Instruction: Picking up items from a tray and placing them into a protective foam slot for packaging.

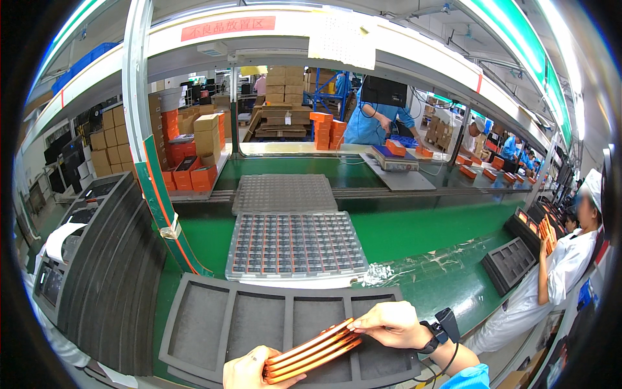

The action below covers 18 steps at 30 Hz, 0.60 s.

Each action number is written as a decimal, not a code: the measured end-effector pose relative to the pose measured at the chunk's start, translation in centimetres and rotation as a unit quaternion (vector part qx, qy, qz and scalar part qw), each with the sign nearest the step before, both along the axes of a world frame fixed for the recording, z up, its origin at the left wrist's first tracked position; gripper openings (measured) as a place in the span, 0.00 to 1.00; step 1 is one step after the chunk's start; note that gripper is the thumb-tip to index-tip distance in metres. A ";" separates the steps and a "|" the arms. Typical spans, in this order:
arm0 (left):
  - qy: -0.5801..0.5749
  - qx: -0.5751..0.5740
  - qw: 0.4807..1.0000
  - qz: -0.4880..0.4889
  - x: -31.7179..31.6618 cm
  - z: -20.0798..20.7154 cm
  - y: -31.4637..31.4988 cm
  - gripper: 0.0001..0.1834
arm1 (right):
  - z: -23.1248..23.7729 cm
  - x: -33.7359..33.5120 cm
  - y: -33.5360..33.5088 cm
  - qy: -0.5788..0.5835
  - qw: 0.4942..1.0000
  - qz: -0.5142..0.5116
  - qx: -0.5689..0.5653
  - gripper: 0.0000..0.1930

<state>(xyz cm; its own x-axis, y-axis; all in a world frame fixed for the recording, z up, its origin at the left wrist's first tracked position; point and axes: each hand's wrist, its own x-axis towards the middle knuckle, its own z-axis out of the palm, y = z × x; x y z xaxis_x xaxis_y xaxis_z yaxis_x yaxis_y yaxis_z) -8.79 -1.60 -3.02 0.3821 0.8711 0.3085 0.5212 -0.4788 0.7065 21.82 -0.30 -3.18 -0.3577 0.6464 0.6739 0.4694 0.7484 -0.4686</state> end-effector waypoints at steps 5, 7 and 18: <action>0.005 -0.006 1.000 0.001 0.0 0.1 0.0 0.23 | -0.6 0.2 0.1 -0.030 0.999 -0.006 0.018 0.11; 0.004 -0.009 1.000 0.001 0.0 0.1 0.0 0.23 | 0.3 0.6 -0.2 -0.084 0.995 -0.017 0.052 0.13; 0.003 -0.005 1.000 0.001 0.1 0.1 0.1 0.23 | 2.6 1.6 -1.9 -0.296 0.939 -0.054 0.168 0.22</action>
